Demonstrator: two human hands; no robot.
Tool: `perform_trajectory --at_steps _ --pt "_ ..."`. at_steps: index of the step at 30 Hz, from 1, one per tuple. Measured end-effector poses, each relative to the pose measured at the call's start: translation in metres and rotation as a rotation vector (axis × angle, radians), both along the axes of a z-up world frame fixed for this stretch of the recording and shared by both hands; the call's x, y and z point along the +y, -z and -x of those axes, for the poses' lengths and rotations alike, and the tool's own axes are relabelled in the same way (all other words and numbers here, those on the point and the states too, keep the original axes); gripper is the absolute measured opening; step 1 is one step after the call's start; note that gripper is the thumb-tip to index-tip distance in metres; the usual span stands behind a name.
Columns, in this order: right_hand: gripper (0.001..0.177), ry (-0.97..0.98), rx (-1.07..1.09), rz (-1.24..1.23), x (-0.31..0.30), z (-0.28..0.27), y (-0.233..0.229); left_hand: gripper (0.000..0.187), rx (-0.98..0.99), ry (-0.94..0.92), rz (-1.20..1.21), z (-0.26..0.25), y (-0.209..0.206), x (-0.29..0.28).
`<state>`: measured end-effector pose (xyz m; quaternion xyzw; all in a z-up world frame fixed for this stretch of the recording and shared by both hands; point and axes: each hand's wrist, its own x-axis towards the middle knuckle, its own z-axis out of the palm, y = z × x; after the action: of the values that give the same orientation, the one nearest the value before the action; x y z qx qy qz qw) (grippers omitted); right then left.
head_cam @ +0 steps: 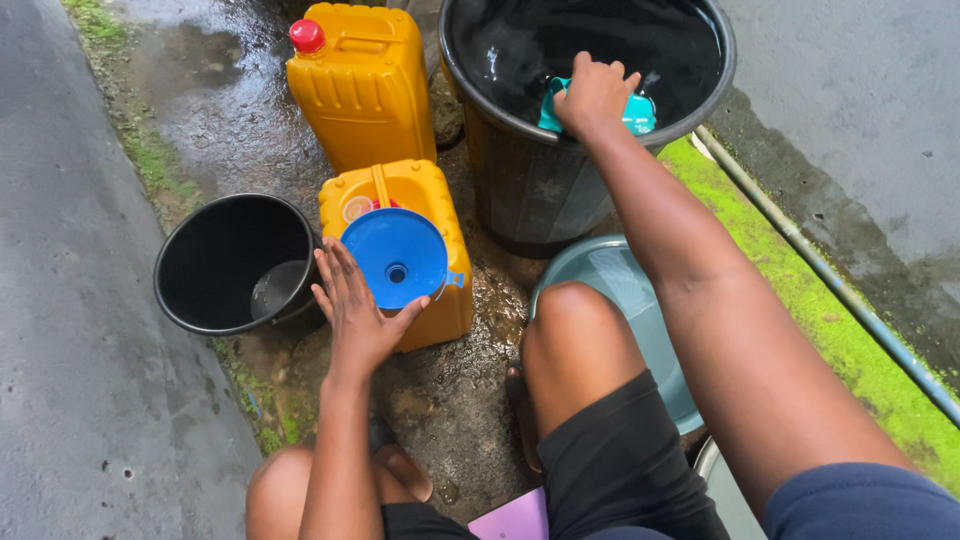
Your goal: The person washes a small container in a bucket of water and then uses a cup to transfer water into a larger yellow container through a funnel.
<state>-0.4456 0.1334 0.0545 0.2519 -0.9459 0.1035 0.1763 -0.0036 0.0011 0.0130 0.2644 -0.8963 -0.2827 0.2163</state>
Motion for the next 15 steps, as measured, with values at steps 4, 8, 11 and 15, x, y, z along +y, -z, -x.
perform_trajectory --at_steps 4,8,11,15 --pt "0.039 0.095 -0.135 0.067 0.005 -0.002 -0.003 0.144 -0.007 -0.002 -0.004 -0.001 0.0 0.0" --pt "0.026 0.156 -0.183 0.236 0.02 0.025 0.017 0.144 -0.016 -0.006 -0.005 0.0 -0.001 0.0" --pt "0.016 0.209 -0.168 0.429 0.034 0.061 0.039 0.144 -0.022 -0.011 -0.013 0.0 -0.002 0.0" --pt "0.011 0.253 -0.157 0.539 0.048 0.099 0.048 0.144 -0.005 -0.007 -0.016 0.001 -0.002 0.0"
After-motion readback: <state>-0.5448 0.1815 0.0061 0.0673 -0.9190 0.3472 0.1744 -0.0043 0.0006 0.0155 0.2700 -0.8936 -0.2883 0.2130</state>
